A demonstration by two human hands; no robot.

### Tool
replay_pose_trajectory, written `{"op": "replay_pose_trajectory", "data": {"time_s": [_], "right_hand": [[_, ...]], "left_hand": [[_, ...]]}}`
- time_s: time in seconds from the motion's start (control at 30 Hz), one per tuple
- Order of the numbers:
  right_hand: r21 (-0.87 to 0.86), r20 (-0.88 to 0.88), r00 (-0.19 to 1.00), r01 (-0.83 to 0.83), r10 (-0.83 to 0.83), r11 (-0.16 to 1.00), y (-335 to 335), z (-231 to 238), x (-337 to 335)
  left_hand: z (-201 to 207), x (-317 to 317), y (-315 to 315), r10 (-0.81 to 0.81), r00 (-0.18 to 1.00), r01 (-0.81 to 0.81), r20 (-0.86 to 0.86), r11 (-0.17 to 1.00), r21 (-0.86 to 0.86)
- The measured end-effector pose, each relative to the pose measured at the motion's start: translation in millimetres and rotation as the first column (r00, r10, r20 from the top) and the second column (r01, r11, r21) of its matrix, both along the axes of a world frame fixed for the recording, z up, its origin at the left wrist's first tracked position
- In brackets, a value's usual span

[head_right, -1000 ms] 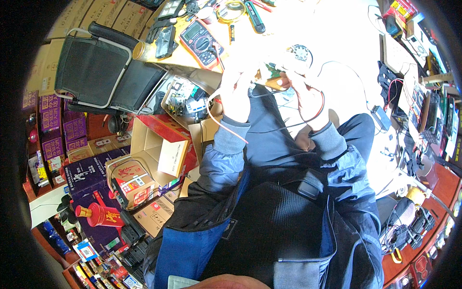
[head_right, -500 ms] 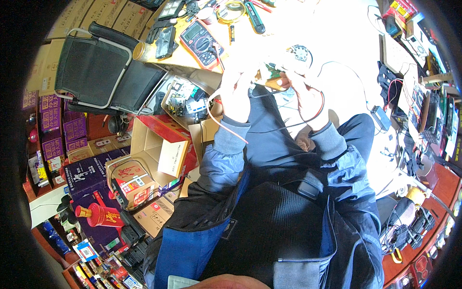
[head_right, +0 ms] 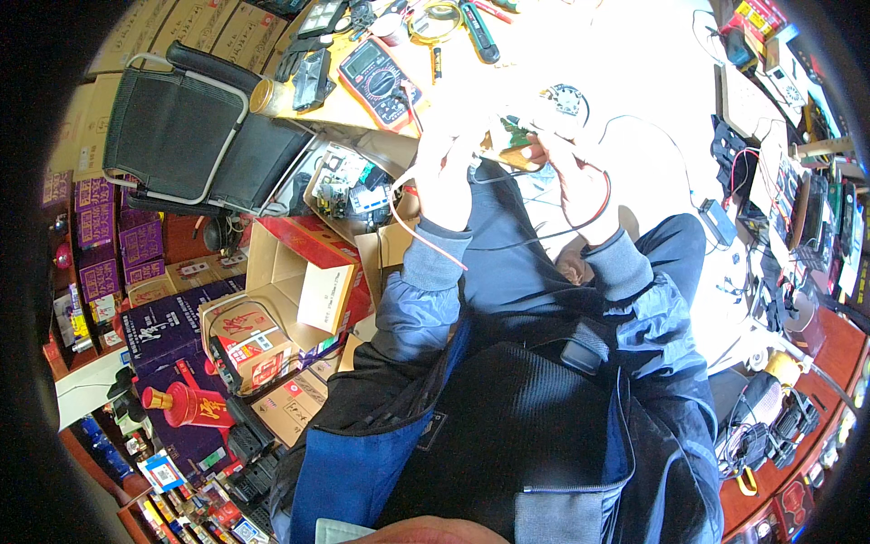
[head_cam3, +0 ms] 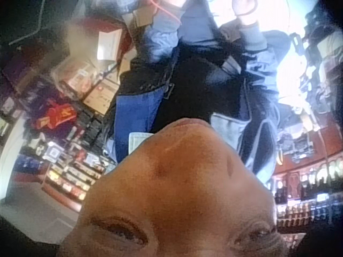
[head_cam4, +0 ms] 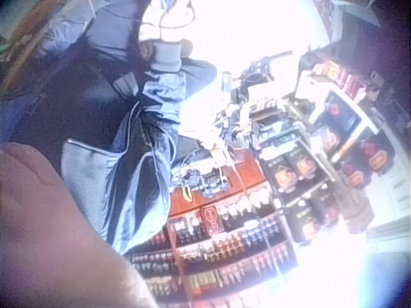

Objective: The person holds a small circuit board and uses a multimeter to test it. They connect the multimeter probes to different points on the board and observe the readings on the multimeter display.

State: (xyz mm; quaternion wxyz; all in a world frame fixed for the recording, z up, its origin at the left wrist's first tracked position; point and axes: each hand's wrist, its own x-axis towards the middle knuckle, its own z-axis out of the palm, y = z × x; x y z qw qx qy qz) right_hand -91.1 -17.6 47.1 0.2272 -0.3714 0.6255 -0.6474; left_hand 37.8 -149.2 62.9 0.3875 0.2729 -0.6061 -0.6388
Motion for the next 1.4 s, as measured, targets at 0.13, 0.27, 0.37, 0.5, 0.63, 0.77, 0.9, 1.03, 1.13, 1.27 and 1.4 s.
{"op": "replay_pose_trajectory", "data": {"time_s": [0.13, 0.27, 0.37, 0.5, 0.63, 0.77, 0.9, 1.03, 1.13, 1.27, 1.4], "right_hand": [[-0.039, 0.036, 0.999, -0.008, 0.009, 0.999, 0.1, -1.2, 0.4], [-0.075, -0.022, 1.0, -0.02, 0.019, 0.997, 0.1, 0.1, 1.0], [-0.056, 0.037, 0.999, -0.02, 0.022, 0.998, 1.1, 0.4, 0.9], [-0.061, -0.041, 0.999, -0.029, 0.026, 0.998, 1.3, -2.1, -0.3], [-0.056, -0.106, 0.994, -0.023, 0.017, 0.998, 1.4, -5.3, -1.6], [-0.037, -0.128, 0.992, -0.019, 0.014, 0.999, 2.2, -5.5, -1.9], [-0.022, -0.026, 1.0, -0.016, 0.016, 1.0, 1.0, -4.0, -1.2], [-0.038, 0.112, 0.994, -0.008, 0.013, 0.999, 0.8, -3.2, 0.3], [-0.049, -0.001, 1.0, -0.007, 0.007, 0.999, 0.0, -3.3, 0.4], [-0.086, -0.036, 0.999, -0.015, 0.011, 0.996, -1.6, -2.7, 0.0], [-0.094, -0.057, 0.998, -0.003, -0.002, 0.996, -1.8, -1.9, 0.2]], "left_hand": [[-0.2, 1.2, -1.8, -0.011, 0.999, 0.011, 0.031, 1.0, -0.022], [0.5, 1.5, -0.9, -0.021, 1.0, 0.021, 0.015, 1.0, -0.003], [1.1, 1.7, 0.8, -0.016, 1.0, 0.016, 0.018, 1.0, 0.026], [1.2, 0.2, 0.2, -0.006, 1.0, 0.006, 0.0, 1.0, 0.003], [1.0, 0.2, 0.8, -0.004, 1.0, 0.005, -0.005, 1.0, 0.014], [1.6, 0.7, 1.0, -0.005, 1.0, 0.005, 0.006, 1.0, 0.01], [2.9, -1.0, 1.1, 0.007, 1.0, -0.007, -0.011, 1.0, 0.014], [3.9, -1.1, 0.7, 0.025, 1.0, -0.025, -0.007, 1.0, -0.001], [3.8, -1.2, 0.1, 0.029, 1.0, -0.029, 0.008, 0.999, -0.015], [3.8, -0.9, 1.0, 0.026, 1.0, -0.026, -0.005, 1.0, -0.011], [4.2, -1.6, 2.0, 0.034, 0.999, -0.035, -0.017, 0.999, -0.021]]}}
